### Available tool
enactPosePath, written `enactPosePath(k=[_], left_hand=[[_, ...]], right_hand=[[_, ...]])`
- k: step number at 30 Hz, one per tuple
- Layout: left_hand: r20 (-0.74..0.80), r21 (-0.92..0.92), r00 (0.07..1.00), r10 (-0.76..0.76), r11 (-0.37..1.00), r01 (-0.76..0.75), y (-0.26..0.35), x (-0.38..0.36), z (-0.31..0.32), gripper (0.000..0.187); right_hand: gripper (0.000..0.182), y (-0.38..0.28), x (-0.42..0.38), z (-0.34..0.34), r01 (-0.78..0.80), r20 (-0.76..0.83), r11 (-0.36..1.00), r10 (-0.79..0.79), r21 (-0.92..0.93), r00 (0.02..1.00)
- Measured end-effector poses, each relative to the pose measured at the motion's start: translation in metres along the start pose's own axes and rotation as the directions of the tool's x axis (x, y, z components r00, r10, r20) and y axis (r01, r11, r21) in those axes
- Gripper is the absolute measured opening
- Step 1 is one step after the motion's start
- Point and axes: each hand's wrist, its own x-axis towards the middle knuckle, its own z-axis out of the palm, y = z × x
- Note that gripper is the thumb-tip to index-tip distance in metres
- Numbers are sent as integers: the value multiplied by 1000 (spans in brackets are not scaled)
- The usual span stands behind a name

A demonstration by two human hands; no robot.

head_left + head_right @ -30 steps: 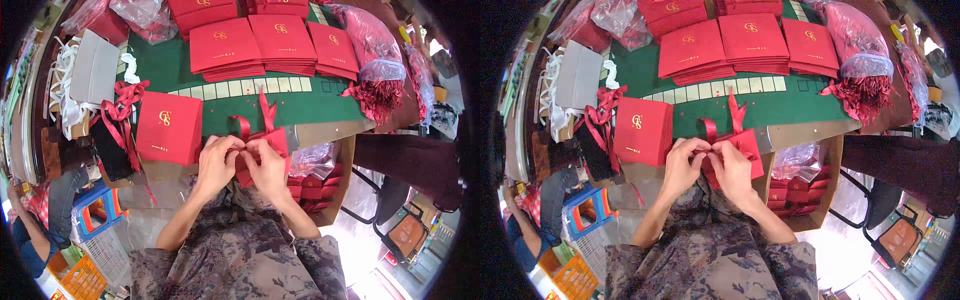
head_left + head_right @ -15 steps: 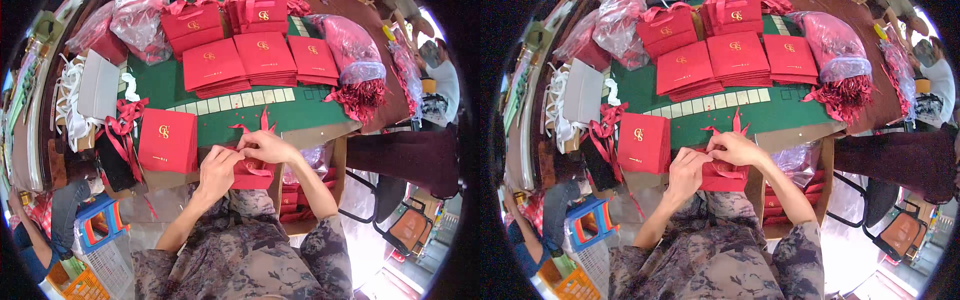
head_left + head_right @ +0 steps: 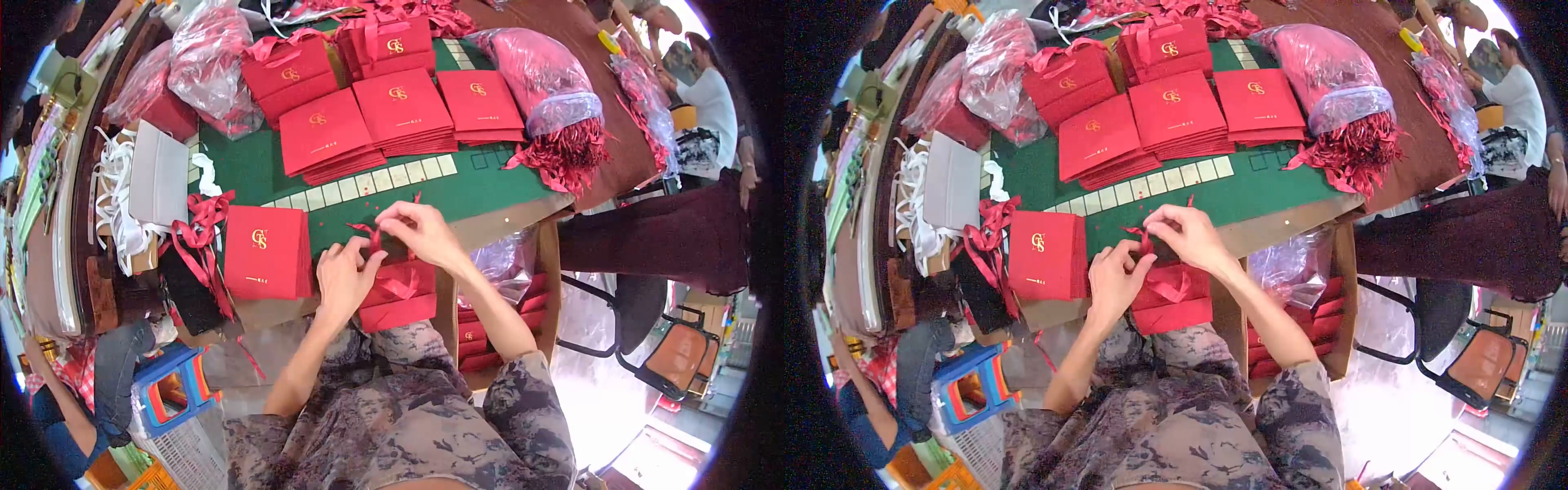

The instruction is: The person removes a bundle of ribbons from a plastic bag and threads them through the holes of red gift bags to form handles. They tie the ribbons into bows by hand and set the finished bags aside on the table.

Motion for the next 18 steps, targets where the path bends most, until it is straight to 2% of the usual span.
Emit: enactPosePath(k=[2, 4, 6, 8, 10, 11, 15, 17, 18], left_hand=[[-43, 10, 999, 9, 1000, -8, -7, 2, 10, 21], [-52, -29, 998, 20, 999, -22, -7, 4, 11, 17], [-26, -61, 999, -38, 997, 36, -4, 5, 10, 16], [2, -91, 995, -99, 991, 99, -5, 6, 10, 15], [-47, -198, 998, -38, 980, 28, -9, 7, 12, 14], [-49, -196, 998, -44, 980, 33, -9, 7, 13, 14], [-17, -292, 993, -120, 950, 110, -6, 10, 13, 14], [17, -325, 981, -191, 927, 186, -3, 13, 11, 15], [46, -329, 972, -232, 915, 234, 2, 14, 7, 15]], right_hand=[[17, -5, -6, -9, 58, -230, 996, -72, -71, 970], [20, 2, -13, -21, -11, -419, 977, -81, -211, 904], [27, 7, -22, -33, -186, -468, 859, -70, -478, 881], [31, 20, -26, -31, -218, -475, 821, -72, -527, 877], [29, 24, -28, -29, -280, -446, 781, 3, -557, 895], [25, 29, -28, -25, -236, -445, 787, -55, -570, 894], [21, 25, -26, -16, -167, -445, 849, -87, -501, 891], [16, 13, -32, -7, -87, -454, 980, -4, -181, 891], [15, 13, -34, -1, -39, -413, 996, 4, -77, 911]])
